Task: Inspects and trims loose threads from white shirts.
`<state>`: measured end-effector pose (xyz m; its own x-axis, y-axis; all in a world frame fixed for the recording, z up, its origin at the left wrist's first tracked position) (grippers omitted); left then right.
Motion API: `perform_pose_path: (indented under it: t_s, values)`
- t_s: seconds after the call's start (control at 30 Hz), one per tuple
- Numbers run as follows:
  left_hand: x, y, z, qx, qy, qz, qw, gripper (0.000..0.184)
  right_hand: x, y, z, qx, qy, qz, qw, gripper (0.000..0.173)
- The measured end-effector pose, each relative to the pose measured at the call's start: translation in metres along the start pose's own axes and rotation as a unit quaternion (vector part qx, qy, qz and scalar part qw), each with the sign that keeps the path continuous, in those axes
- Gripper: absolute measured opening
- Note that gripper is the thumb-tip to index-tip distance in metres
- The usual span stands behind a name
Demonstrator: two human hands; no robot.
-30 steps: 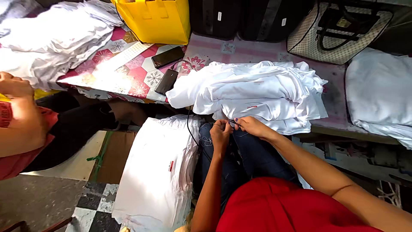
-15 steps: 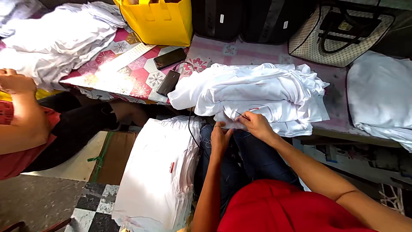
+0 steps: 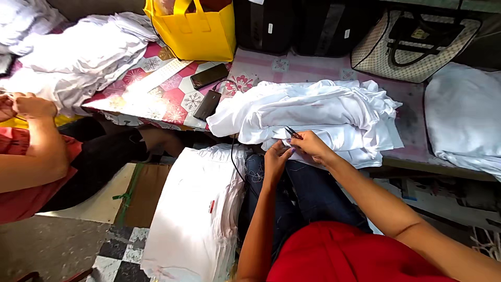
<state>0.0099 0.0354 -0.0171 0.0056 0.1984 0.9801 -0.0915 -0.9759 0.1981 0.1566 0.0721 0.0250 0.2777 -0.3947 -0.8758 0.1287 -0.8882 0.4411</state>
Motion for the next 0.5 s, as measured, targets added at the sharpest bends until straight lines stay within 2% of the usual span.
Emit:
perform_pose_path:
  t_s: [0.07,0.23,0.4,0.5]
  values:
    - [-0.004,-0.003,0.009,0.037,-0.016,0.003,0.999,0.016,0.001,0.001,0.002,0.000,0.003,-0.004,1.000,0.019]
    - [-0.005,0.015,0.002,0.052,-0.146,0.027,0.988,0.025,0.007,-0.001,-0.006,-0.010,0.022,-0.008,1.000,0.025]
    - [-0.009,0.025,-0.004,0.056,-0.198,0.044,0.978,0.027,-0.003,0.020,-0.015,-0.048,0.049,-0.003,0.998,0.049]
    - [-0.011,0.024,-0.002,0.053,-0.209,0.054,0.975,0.026,-0.009,0.036,-0.018,-0.087,0.121,0.022,0.989,0.046]
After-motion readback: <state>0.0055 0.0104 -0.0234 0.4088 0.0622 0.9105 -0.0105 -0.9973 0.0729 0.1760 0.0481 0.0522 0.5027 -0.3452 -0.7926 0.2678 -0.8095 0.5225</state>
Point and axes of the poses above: each hand's wrist, its own y-axis away from the middle knuckle, its own z-axis out of the palm, x = y × z, the point moved 1 cm from there along -y, towards the middle knuckle, and after that the axes turned 2 degrees about -y, right-handed, at the moved point
